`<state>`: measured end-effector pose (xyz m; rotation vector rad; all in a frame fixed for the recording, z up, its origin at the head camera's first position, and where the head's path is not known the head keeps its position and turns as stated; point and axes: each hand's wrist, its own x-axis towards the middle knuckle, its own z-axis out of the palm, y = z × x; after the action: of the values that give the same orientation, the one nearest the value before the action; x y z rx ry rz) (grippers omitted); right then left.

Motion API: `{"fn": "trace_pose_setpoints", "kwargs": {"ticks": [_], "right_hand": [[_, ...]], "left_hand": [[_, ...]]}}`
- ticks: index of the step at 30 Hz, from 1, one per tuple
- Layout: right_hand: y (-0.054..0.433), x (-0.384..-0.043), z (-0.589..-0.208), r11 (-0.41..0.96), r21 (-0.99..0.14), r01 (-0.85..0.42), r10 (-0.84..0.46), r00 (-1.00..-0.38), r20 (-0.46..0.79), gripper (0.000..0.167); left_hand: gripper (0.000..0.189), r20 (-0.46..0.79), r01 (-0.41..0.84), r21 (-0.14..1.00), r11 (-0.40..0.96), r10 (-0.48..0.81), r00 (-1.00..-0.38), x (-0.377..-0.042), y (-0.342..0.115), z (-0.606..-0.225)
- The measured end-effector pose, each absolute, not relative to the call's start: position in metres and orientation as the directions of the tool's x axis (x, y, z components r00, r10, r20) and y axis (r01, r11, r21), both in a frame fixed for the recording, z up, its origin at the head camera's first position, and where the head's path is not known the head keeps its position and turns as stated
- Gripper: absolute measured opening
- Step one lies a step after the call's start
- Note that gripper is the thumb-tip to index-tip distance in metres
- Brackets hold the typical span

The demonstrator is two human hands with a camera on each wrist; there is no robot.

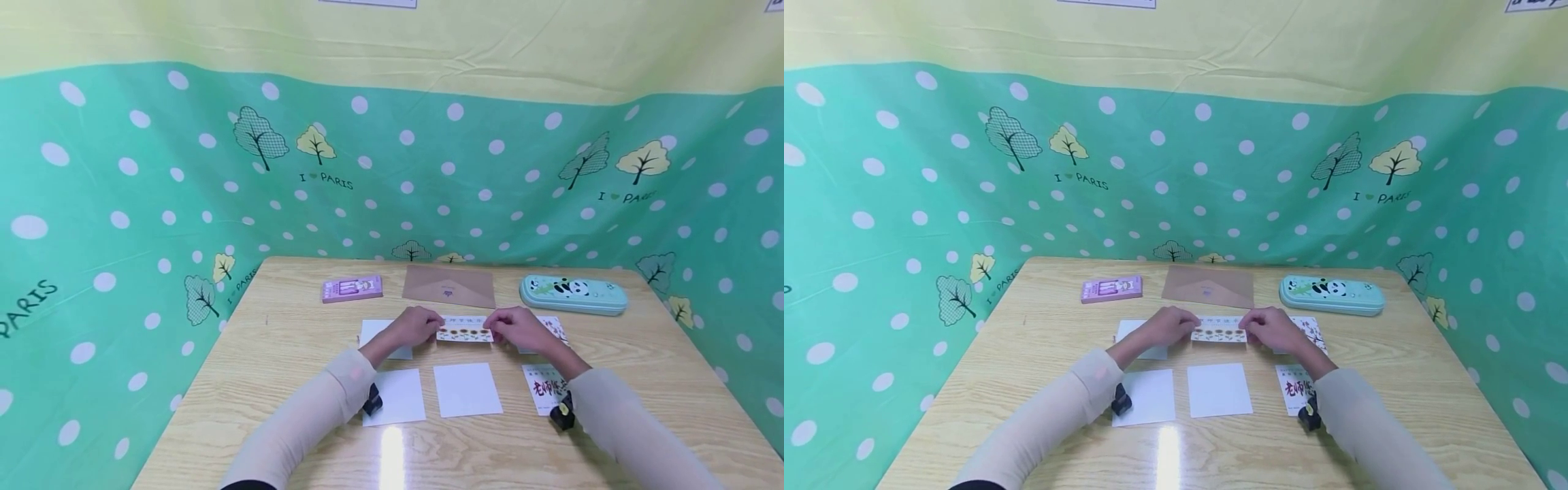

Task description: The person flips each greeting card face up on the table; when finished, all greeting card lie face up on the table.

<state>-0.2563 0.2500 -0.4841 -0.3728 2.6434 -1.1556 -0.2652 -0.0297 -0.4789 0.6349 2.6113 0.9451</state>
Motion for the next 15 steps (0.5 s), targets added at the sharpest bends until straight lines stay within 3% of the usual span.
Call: {"fn": "trace_pose_setpoints", "kwargs": {"ticks": [3,9,15], "right_hand": [[0.248,-0.257,-0.485,0.691,-0.706,-0.158,-0.35,-0.927,-0.135,0.024],[0.243,-0.258,-0.488,0.778,-0.581,-0.239,-0.39,-0.909,-0.149,0.05],[0.24,-0.259,-0.49,0.814,-0.54,-0.214,-0.365,-0.911,-0.191,0.051]], "left_hand": [[0.031,-0.136,0.327,0.609,0.723,0.501,-0.855,-0.263,-0.027,-0.479],[0.04,-0.166,0.343,0.538,0.77,0.496,-0.852,-0.262,-0.019,-0.479],[0.043,-0.182,0.331,0.509,0.794,0.476,-0.861,-0.261,-0.013,-0.481]]}}
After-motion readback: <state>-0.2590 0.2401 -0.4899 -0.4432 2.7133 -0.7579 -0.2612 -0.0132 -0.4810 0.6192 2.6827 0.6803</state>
